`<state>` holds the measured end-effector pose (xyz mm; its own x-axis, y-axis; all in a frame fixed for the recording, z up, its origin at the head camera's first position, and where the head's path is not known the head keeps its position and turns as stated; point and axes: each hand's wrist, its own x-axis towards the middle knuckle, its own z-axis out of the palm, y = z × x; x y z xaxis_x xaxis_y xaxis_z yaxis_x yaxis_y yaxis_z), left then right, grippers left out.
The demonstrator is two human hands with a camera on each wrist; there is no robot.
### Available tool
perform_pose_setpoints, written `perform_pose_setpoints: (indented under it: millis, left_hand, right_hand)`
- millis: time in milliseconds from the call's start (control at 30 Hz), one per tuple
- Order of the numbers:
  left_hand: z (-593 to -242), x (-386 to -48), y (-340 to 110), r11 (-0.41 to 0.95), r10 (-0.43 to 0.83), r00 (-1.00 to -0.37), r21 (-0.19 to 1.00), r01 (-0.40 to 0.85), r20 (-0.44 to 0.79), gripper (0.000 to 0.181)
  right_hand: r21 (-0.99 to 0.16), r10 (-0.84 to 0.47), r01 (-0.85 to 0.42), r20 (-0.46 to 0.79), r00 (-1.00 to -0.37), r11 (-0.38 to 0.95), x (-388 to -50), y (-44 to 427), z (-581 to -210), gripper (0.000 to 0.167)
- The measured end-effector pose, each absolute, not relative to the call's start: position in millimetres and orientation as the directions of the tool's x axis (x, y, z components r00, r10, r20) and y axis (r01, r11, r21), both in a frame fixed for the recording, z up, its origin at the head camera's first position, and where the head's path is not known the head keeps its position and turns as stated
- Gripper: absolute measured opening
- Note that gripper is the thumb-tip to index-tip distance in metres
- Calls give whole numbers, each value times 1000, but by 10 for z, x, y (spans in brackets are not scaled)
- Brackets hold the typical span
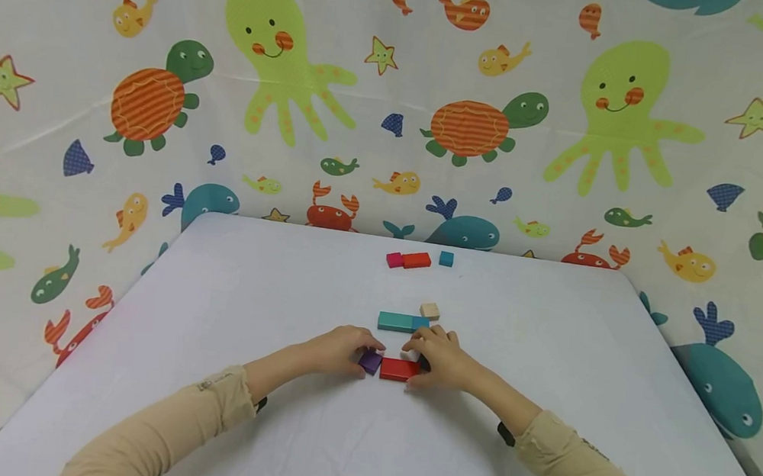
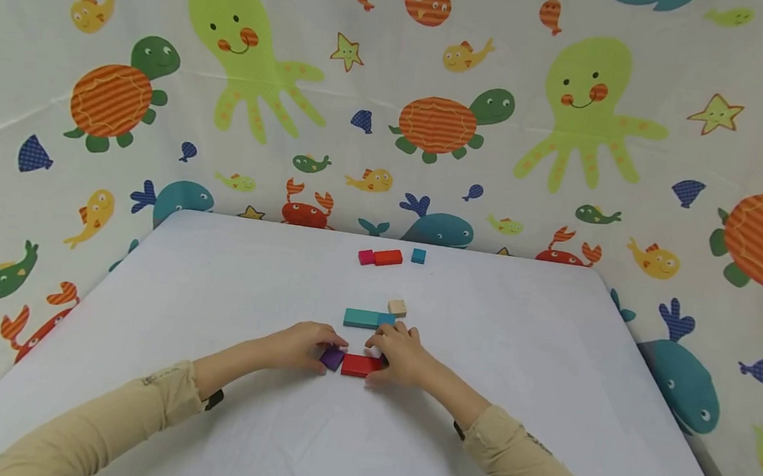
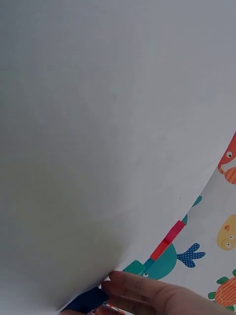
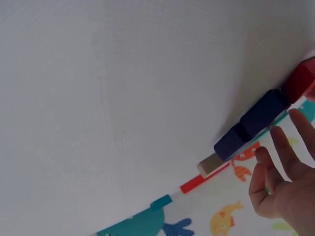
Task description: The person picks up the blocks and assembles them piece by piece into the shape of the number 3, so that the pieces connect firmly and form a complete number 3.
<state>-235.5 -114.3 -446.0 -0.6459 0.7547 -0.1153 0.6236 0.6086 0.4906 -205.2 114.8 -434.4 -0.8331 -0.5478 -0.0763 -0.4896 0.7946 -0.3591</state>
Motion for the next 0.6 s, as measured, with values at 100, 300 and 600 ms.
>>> perform_pose_setpoints:
  millis: [100, 300, 600]
  left_hand:
    - [-4450, -2361, -1187, 605, 750, -651, 516, 607, -113, 46]
    - [-4399, -2428, -1275, 596, 710, -698, 609, 523, -96, 43]
    - [-4344, -2556, -1277, 577, 640, -768, 645, 500, 23, 35]
  right_hand:
    - [-375, -541, -475, -91, -836, 796, -2081, 1167, -4324, 49]
    - [-408, -528, -441, -126, -840, 799, -2126, 1191, -4270, 46]
    - [-435, -521, -436, -91, -849, 788, -2217, 1243, -4160, 37]
